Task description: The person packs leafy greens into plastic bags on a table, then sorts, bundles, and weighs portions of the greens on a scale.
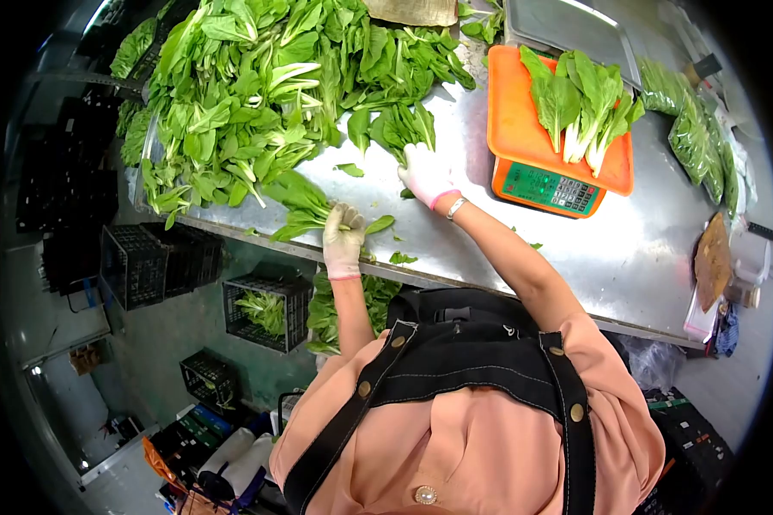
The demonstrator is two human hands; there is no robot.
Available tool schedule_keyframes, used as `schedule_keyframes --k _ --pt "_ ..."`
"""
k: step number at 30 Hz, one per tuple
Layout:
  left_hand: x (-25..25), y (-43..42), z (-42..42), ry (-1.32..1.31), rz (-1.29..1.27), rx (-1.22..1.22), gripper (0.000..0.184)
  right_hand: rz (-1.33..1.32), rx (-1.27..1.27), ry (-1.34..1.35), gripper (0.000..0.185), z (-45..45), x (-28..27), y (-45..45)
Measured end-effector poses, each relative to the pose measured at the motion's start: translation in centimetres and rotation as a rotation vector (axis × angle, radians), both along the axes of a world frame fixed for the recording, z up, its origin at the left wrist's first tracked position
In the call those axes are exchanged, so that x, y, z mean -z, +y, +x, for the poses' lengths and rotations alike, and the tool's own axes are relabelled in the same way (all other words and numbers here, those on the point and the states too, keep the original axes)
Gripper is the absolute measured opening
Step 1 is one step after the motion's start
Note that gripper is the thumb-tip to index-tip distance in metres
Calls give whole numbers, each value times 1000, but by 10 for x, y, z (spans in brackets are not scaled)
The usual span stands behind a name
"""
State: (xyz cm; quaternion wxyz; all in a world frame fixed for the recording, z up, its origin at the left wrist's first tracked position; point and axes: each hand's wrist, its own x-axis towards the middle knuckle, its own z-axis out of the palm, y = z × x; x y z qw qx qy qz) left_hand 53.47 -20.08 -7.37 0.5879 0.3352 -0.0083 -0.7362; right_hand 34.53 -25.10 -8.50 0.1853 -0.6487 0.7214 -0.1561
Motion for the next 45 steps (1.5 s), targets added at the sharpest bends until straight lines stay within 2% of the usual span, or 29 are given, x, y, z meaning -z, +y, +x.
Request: schedule_keyframes --k 2,3,4,5,7,8,9,11,13,16,19,23,28,31,33,35,36,37,38,39,40,42,45 --pt "-2 4 -5 -50 11 1 11 -12 38 -56 30 -9 3 2" --pt "-3 6 -9 -104 23 1 11 19 44 -368 32 -15 -5 7" --pt "2 6 -11 -249 -84 46 11 48 49 -680 35 -19 -13 12" --pt "7 5 -14 -244 -87 51 11 45 53 -674 35 -22 -21 15" --pt "6 4 -20 -29 68 -62 9 301 196 -1121 40 -24 -36 22" --pt "11 2 -22 -30 61 -57 9 314 218 -1182 38 -24 -44 24" --pt "15 2 -23 -154 -44 1 9 308 217 -1184 38 -23 -42 27" --pt "25 3 -26 -282 -149 58 12 283 86 -1447 40 -21 -37 32" --pt "18 2 -35 -362 -179 93 21 325 93 -1522 39 -18 -39 35" --pt "11 2 -40 -448 -223 169 32 195 63 -1193 31 -5 -55 43" --pt "15 2 -41 -577 -223 227 24 233 -34 -1167 25 6 -59 53" --pt "18 -2 -43 -633 -243 182 22 120 38 -1150 18 9 -44 57" --pt "-12 -14 -66 -497 -256 28 17 3 113 -1123 15 5 -35 57" --pt "-19 -20 -65 -357 -285 -35 16 74 198 -1141 22 -11 -19 66" --pt "-9 -25 -55 -256 -164 30 17 -335 -400 -156 30 -21 11 73" --pt "10 -32 -46 -206 -131 74 18 -311 -308 -212 35 -17 -22 73" --pt "32 -37 -39 -239 -203 112 20 -145 -197 -476 36 -15 -51 69" --pt "27 -39 -39 -228 -223 119 21 22 -85 -732 36 -17 -65 63" --pt "20 -47 -34 -252 -252 104 22 44 9 -682 37 -17 -55 55" --pt "5 -53 -31 -305 -296 85 23 41 9 -679 37 -19 -41 47" --pt "-8 -61 -27 -408 -365 62 24 -41 28 -468 36 -20 -28 39" --pt "-27 -84 -26 -811 -556 4 24 -131 27 -105 31 -18 -9 33" --pt "-11 -109 -26 -1204 -806 12 24 -109 43 -1 29 -13 20 18"
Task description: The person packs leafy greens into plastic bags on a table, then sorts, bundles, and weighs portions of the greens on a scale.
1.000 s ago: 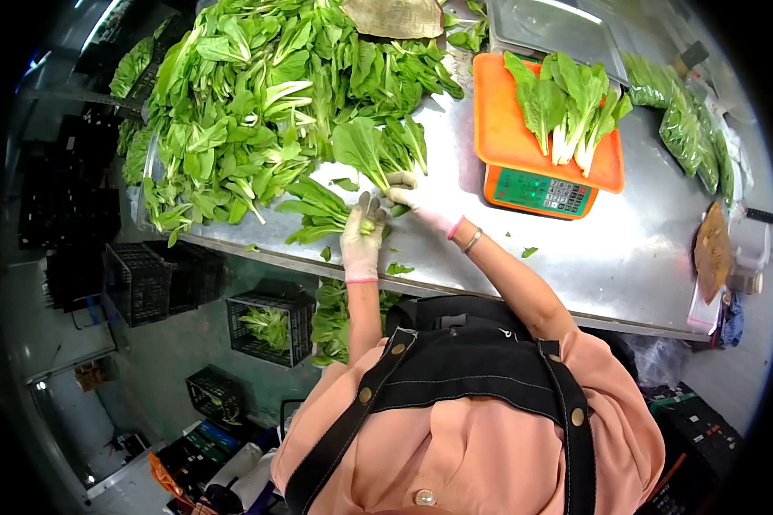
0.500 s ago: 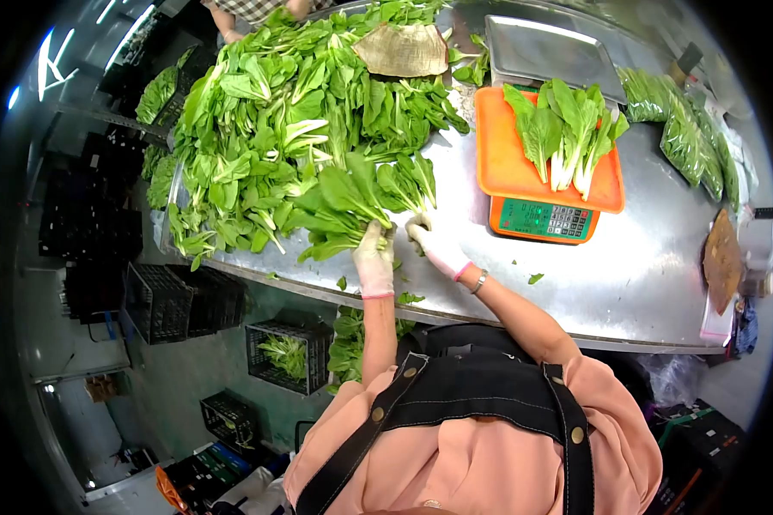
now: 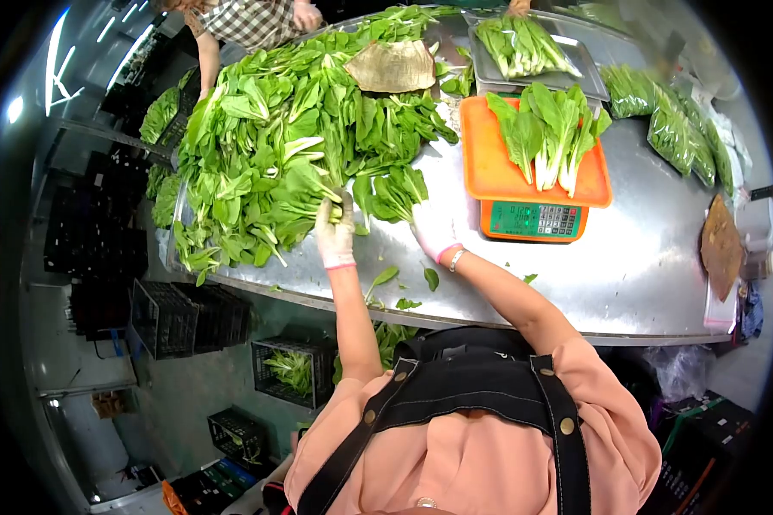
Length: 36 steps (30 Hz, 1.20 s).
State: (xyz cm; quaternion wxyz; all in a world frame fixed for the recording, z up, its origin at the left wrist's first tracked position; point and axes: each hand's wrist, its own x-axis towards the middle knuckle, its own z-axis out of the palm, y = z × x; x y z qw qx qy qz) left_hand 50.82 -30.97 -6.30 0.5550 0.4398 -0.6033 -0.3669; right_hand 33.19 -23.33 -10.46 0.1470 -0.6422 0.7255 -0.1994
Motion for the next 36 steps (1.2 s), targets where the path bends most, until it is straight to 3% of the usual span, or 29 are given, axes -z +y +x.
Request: schedule_keyframes --k 4,5,8,9,12,14,17,18,20,21,22,24,25,27,30,33,36 --pt "16 -15 -6 234 127 -14 26 -30 33 1 28 -4 -1 -1" --pt "21 -8 -1 174 175 43 27 -100 40 -36 29 -5 -3 8" --pt "51 13 9 896 568 209 27 -102 134 -127 29 -14 -16 13" --pt "56 26 8 998 629 212 27 -42 209 -185 30 -16 -17 9" --pt "58 58 -6 940 674 153 21 17 198 -139 32 -24 -8 2" --pt "63 71 -13 893 679 95 16 -101 180 -78 31 -33 34 -15" --pt "56 81 -20 909 666 49 14 160 395 -865 32 -47 28 -27" --pt "53 85 -22 893 657 40 13 159 399 -858 32 -49 12 -23" --pt "52 88 -26 909 668 90 13 109 404 -1257 31 -47 -18 -8" --pt "54 90 -27 897 666 111 14 98 376 -1335 27 -44 -26 -3" --pt "56 92 -29 885 664 133 16 103 377 -1336 27 -42 -34 3" --pt "23 100 -48 554 581 188 28 129 195 -1239 23 -34 -54 14" --pt "2 106 -54 153 408 258 36 114 147 -1219 22 -30 -62 20" --pt "45 95 -50 303 433 311 36 93 92 -1147 19 -20 -61 28" --pt "41 87 -57 834 744 313 38 69 45 -1011 14 -7 -75 40" --pt "35 87 -53 878 807 273 36 3 14 -1005 15 -4 -60 39" --pt "32 92 -47 681 751 250 33 64 67 -1127 17 2 -73 44"
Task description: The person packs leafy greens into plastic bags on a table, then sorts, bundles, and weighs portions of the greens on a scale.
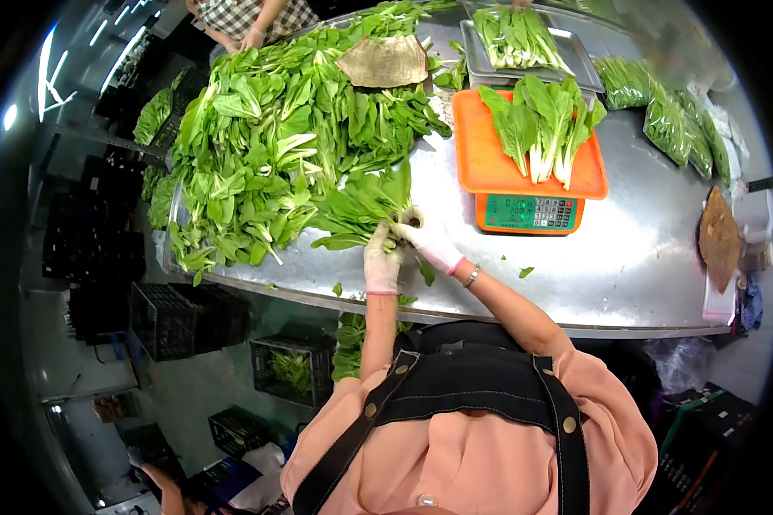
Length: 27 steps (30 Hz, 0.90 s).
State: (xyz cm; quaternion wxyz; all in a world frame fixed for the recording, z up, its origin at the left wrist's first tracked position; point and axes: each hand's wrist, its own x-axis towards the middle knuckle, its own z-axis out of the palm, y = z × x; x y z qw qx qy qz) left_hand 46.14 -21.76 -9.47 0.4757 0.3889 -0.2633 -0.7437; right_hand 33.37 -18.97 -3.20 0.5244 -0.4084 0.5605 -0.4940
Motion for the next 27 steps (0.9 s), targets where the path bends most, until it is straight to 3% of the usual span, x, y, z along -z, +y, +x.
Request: schedule_keyframes --k 2,3,4,6,7,8,10,11,12,14,18,20,21,22,24,25,27 --pt "1 -1 3 -41 -73 -99 30 22 152 -109 19 6 3 2" --pt "-15 0 5 193 106 -243 28 28 190 -132 20 5 10 3" --pt "-13 -2 17 125 15 -297 26 34 182 -127 20 2 14 5" --pt "-4 -6 41 48 -110 -399 26 -59 -111 358 25 -7 22 9" --pt "-2 -7 53 42 -149 -442 27 -207 -431 645 31 -17 26 10" --pt "0 -6 66 29 -165 -454 28 -202 -437 647 31 -19 30 8" --pt "-12 1 79 24 -154 -425 31 52 -453 806 34 -23 24 0" --pt "-14 5 82 24 -143 -414 33 107 -268 716 39 -22 17 -9" --pt "-7 8 85 66 -122 -403 33 107 -279 720 39 -19 20 -20" --pt "3 14 86 119 -86 -383 31 -73 17 969 40 -8 36 -43" --pt "6 22 67 203 -21 -377 24 24 35 1062 44 -3 64 -70" --pt "4 25 60 231 -1 -327 20 63 3 850 35 -14 70 -73" --pt "6 25 56 233 3 -303 19 174 -74 589 31 -22 61 -73" --pt "7 24 52 234 8 -279 17 356 -127 134 26 -29 54 -70" --pt "10 23 44 276 42 -281 17 358 -147 -410 22 -35 30 -55" --pt "12 23 41 289 32 -260 17 354 -139 -407 22 -35 31 -51" --pt "10 23 32 239 13 -220 22 389 -82 -787 16 -32 35 -45"
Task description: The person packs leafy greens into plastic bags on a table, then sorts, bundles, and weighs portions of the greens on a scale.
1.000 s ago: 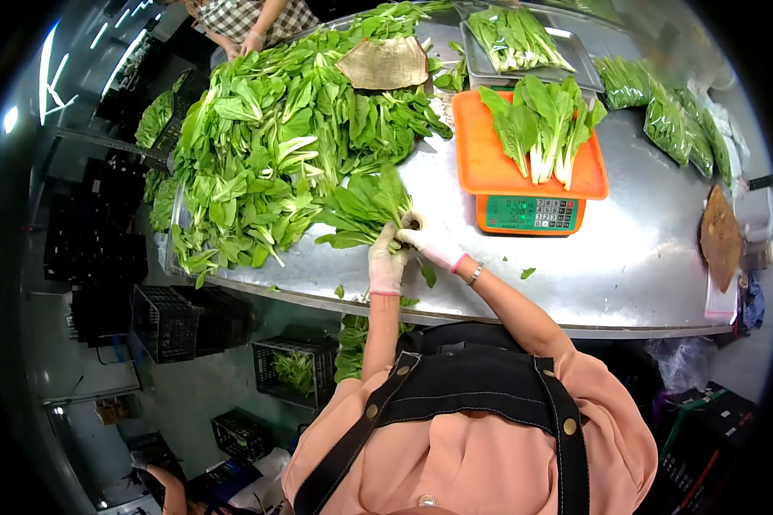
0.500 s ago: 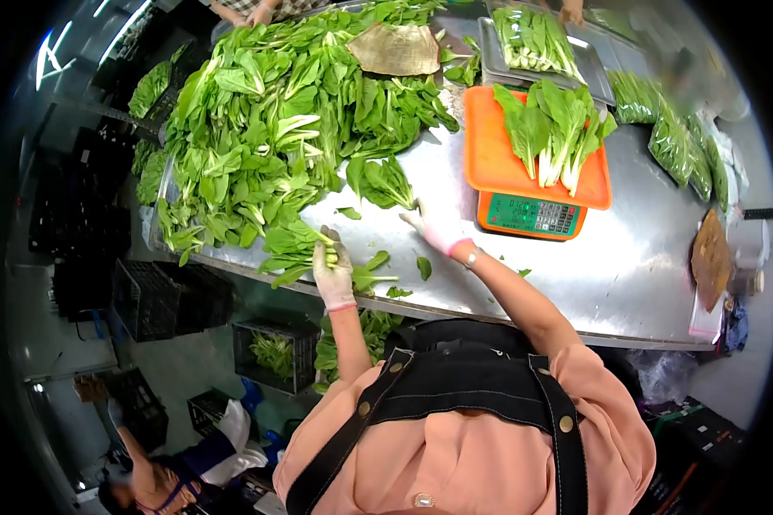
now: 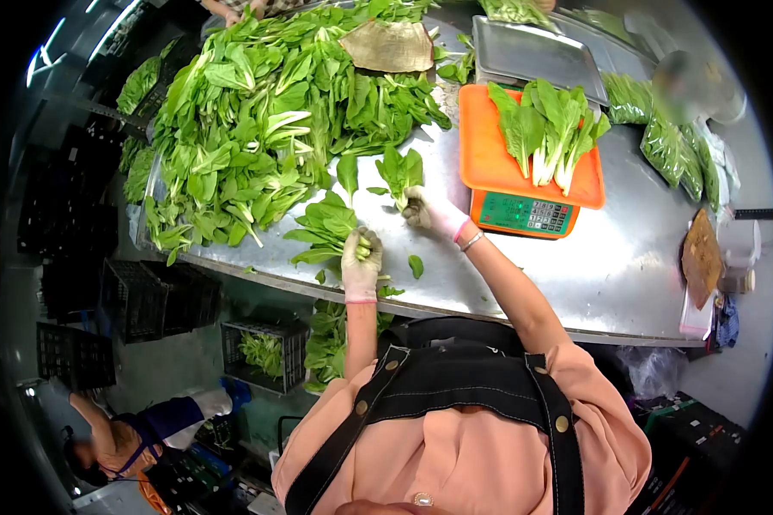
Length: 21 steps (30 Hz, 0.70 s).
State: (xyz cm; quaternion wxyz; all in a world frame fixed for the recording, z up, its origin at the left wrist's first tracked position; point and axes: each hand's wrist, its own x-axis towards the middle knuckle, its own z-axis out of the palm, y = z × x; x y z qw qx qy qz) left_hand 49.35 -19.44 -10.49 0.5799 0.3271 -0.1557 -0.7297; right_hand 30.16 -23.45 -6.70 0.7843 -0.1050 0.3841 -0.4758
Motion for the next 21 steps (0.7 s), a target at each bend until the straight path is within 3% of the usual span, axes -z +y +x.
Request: schedule_keyframes --k 4,6,7,8,9,10,13,16,19,20,21 --pt "-2 -2 -19 -168 -76 90 33 -54 23 193 16 2 -9 16" --pt "-1 1 -25 -159 -64 93 31 -432 -120 633 19 1 2 20" --pt "-1 2 -27 -511 -251 124 29 -555 -158 779 20 3 -1 22" --pt "-1 2 -28 -862 -439 154 27 -499 -157 781 22 5 -4 24" --pt "-1 0 -28 -866 -433 156 27 -443 -155 782 24 7 -7 26" --pt "-1 -1 -27 -632 -272 148 24 -385 -154 783 27 10 -10 29" --pt "-5 5 -27 -845 -387 188 21 -470 -134 988 29 19 -19 33" --pt "-12 3 -30 -451 -151 112 19 -590 -137 1201 32 27 -18 33" --pt "-19 2 -36 -169 90 -15 17 -512 -96 1097 31 30 -21 38" --pt "-13 0 -36 -197 45 -58 17 -510 -94 1096 31 31 -19 38" --pt "-23 1 -38 -197 45 -57 17 -381 -31 797 29 31 -15 37"
